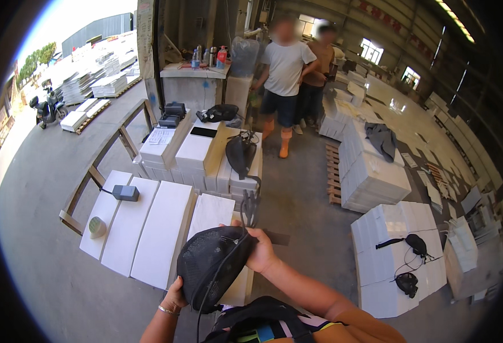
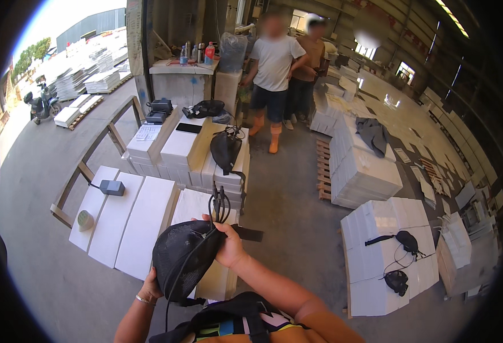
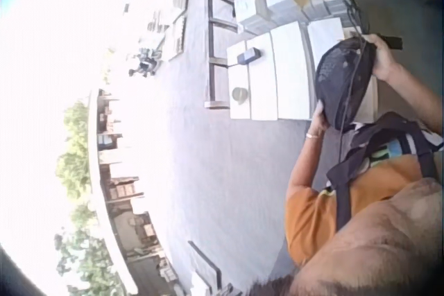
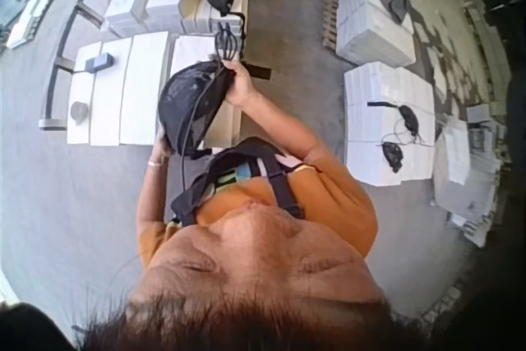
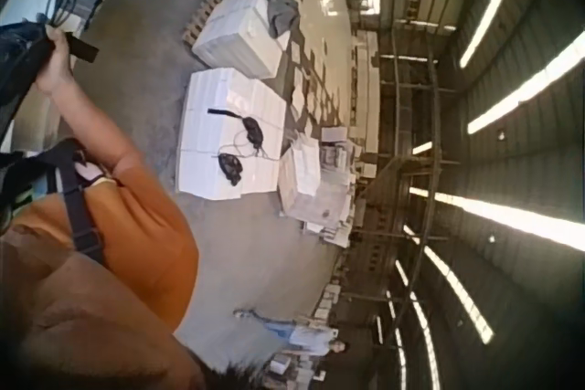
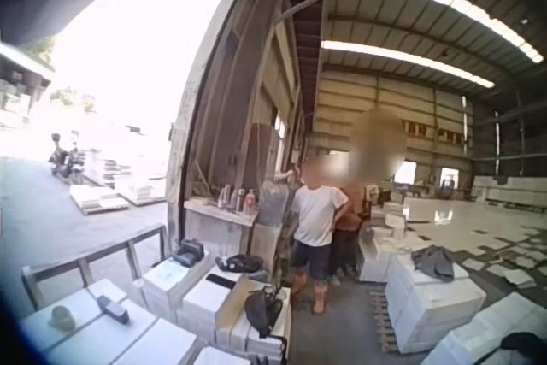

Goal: The person uses a utility knife to cut a large white sheet into smaller rectangular pieces on a workbench. The person repeatedly positions the sheet, scores it, and separates the cut pieces, stacking them on the table.

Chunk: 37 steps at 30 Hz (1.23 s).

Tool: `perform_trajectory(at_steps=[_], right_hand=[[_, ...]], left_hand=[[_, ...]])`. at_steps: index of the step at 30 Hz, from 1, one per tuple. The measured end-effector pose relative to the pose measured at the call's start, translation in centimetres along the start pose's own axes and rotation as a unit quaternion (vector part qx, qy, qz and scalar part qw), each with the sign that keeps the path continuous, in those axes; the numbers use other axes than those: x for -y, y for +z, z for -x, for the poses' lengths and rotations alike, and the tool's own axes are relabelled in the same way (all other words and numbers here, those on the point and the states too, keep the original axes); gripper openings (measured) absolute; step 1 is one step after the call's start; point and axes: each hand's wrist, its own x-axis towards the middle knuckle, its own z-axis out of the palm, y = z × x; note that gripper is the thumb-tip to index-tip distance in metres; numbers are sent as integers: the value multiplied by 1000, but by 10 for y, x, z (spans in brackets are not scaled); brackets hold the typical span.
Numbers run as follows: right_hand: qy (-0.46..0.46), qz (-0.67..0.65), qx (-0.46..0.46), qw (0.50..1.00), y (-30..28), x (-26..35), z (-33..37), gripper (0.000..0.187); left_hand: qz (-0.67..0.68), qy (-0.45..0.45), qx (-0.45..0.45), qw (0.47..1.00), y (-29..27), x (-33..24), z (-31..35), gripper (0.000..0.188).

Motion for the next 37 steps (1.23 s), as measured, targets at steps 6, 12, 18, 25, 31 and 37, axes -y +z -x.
perform_trajectory(at_steps=[6, 12, 18, 25, 31, 37], right_hand=[[28, 50, -109, 992, -5, -22, -4, 48], [67, 40, -158, 984, -30, -19, 2, 41], [114, 86, -174, 974, -46, -14, -23, 43], [162, 123, -228, 952, -93, 10, -74, 45], [182, 116, -209, 954, -85, 31, -128, 38], [209, 147, -189, 948, -101, 34, -174, 45]], left_hand=[[2, -14, -30, 999, -19, -12, 8, 91], [-7, -85, -55, 995, -25, -20, 6, 79], [10, -79, -109, 991, -32, -11, -7, 64], [-4, -37, -163, 986, -22, -24, -42, 63], [-27, -11, -196, 980, -27, -47, -81, 63], [-107, -16, -196, 975, -42, -116, -106, 63]])
